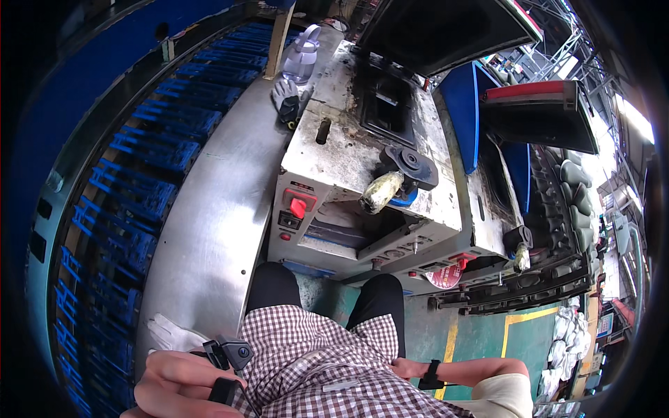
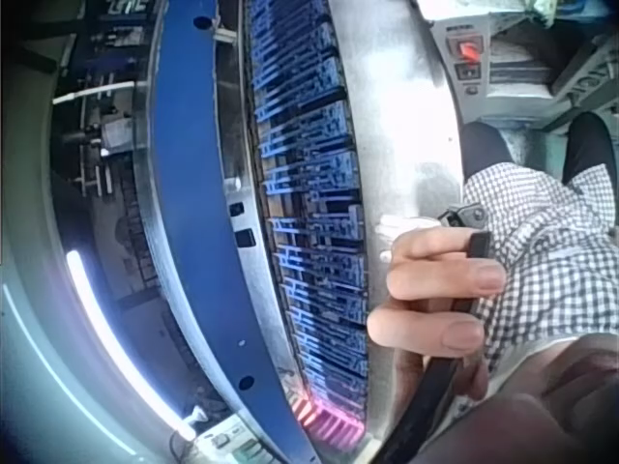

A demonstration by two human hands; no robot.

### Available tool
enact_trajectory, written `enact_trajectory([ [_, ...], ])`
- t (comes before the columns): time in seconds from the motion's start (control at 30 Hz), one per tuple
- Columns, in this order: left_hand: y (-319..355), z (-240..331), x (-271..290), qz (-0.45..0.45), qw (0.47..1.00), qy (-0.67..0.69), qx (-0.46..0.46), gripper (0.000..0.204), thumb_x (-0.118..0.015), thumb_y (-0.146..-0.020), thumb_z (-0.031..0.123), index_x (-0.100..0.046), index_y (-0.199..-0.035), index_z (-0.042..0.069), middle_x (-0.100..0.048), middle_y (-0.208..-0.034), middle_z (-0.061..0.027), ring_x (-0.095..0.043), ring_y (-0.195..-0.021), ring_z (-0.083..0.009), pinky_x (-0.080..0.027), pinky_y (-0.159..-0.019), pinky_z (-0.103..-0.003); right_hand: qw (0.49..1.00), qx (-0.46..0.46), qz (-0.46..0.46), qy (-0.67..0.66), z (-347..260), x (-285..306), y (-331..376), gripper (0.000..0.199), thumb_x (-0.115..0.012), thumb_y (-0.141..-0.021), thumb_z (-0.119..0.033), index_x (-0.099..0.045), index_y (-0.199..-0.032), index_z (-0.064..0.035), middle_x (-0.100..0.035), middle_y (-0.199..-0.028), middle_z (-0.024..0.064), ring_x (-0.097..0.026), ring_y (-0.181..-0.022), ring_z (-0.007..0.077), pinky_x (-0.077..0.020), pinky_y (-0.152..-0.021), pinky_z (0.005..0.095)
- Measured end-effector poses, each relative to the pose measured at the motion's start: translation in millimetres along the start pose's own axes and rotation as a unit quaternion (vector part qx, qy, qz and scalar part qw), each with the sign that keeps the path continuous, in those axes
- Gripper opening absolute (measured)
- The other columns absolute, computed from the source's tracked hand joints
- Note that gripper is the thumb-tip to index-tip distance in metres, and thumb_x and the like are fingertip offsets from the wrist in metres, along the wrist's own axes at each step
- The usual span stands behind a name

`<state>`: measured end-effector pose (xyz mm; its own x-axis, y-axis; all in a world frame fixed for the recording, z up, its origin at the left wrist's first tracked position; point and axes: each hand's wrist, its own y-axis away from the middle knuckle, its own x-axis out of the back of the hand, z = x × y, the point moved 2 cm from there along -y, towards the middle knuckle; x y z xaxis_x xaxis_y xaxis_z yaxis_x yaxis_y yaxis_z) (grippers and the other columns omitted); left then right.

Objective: The recorder operates a shoe manufacturing machine by inserting and removing small components and adjusting settings.

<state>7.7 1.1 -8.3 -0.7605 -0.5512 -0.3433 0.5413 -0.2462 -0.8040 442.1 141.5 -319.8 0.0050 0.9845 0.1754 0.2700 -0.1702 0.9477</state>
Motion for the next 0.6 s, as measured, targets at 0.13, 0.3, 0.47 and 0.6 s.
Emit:
enact_trajectory([
  [0.13, -1, -2, -3, 0.007, 1.0, -0.005, 0.0, 0.024, -0.065, -0.083, 0.013, -0.047, -0.099, 0.013, -0.054, -0.091, -0.016, -0.054, -0.071, -0.0256, -0.053, -0.064, -0.03, 1.0, 0.001, 0.004, 0.001, 0, -1, 1, 0.08, -0.034, -0.091, -0.064, -0.052, -0.054, 0.0049, -0.053, -0.051, 0.0101, -0.061, -0.047, 0.0202, -0.0526, -0.044, 0.0303],
  [0.3, -5, 20, -5, 0.019, 1.0, -0.022, -0.009, 0.021, -0.062, -0.086, 0.013, -0.047, -0.101, 0.014, -0.054, -0.093, -0.0172, -0.054, -0.072, -0.0262, -0.053, -0.067, -0.032, 1.0, -0.007, 0.003, 0.007, -8, 2, 5, 0.079, -0.035, -0.091, -0.063, -0.052, -0.055, 0.0051, -0.053, -0.052, 0.0102, -0.061, -0.047, 0.0203, -0.0528, -0.044, 0.0302],
  [0.47, -6, 18, -4, -0.002, 1.0, -0.024, -0.004, 0.022, -0.061, -0.087, 0.014, -0.047, -0.103, 0.013, -0.055, -0.094, -0.0174, -0.056, -0.075, -0.0268, -0.054, -0.069, -0.032, 1.0, 0.003, -0.001, 0.005, 0, 0, 2, 0.079, -0.035, -0.091, -0.063, -0.053, -0.057, 0.0056, -0.054, -0.053, 0.0104, -0.062, -0.048, 0.0206, -0.0526, -0.044, 0.0299],
  [0.6, -6, 14, -4, -0.002, 0.999, -0.024, -0.022, 0.022, -0.061, -0.087, 0.014, -0.047, -0.103, 0.012, -0.055, -0.094, -0.0172, -0.057, -0.076, -0.0257, -0.054, -0.069, -0.032, 1.0, 0.004, 0.001, 0.004, -3, 1, 3, 0.08, -0.035, -0.09, -0.064, -0.054, -0.057, 0.0062, -0.054, -0.053, 0.0106, -0.063, -0.049, 0.0206, -0.0522, -0.044, 0.0296],
])
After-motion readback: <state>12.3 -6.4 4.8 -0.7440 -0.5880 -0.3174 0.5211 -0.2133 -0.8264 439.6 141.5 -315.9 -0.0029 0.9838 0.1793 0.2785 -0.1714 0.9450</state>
